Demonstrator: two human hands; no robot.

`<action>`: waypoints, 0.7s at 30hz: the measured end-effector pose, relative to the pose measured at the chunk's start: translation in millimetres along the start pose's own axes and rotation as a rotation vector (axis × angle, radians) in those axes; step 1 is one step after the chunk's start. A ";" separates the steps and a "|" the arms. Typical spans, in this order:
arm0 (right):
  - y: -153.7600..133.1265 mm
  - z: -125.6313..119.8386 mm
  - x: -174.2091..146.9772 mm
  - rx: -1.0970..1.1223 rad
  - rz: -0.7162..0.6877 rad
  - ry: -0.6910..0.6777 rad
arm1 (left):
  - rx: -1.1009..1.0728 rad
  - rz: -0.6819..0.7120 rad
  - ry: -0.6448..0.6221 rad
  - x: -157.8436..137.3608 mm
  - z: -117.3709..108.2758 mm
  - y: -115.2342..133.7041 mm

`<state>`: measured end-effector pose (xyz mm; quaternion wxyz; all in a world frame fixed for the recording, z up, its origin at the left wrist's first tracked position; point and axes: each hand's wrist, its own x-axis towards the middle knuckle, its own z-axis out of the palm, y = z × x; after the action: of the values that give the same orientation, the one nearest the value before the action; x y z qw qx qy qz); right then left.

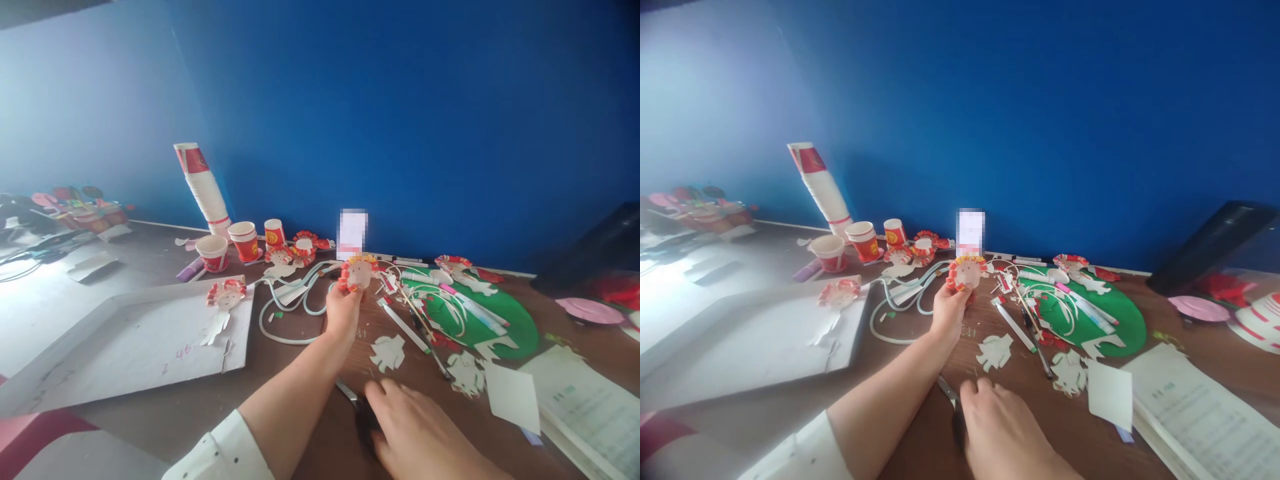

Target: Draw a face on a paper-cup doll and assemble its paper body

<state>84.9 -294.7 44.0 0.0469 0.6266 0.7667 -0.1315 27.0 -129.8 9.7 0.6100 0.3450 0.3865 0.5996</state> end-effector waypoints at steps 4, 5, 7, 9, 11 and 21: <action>23.2 3.4 -10.3 0.120 0.020 0.042 | -0.028 -0.054 -0.014 2.4 -0.1 0.7; 30.8 2.8 -14.1 0.174 0.027 0.040 | -0.033 -0.063 -0.015 3.1 -0.1 0.7; 47.2 1.3 -22.0 0.273 0.045 0.015 | -0.046 -0.071 -0.017 4.1 -0.1 0.2; 63.2 0.7 -28.3 0.407 0.132 -0.010 | -0.066 -0.066 -0.023 3.8 0.0 -0.9; 76.7 0.4 -31.7 0.567 0.242 0.055 | -0.076 -0.066 -0.033 2.4 0.1 -1.9; 105.6 -11.6 0.7 0.985 0.332 0.183 | -0.101 -0.151 -0.059 -4.8 3.0 2.5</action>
<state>188.6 -271.9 39.9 -0.3001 0.6963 0.5057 -0.4116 28.6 -134.4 13.6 0.6813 0.3009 0.3626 0.5603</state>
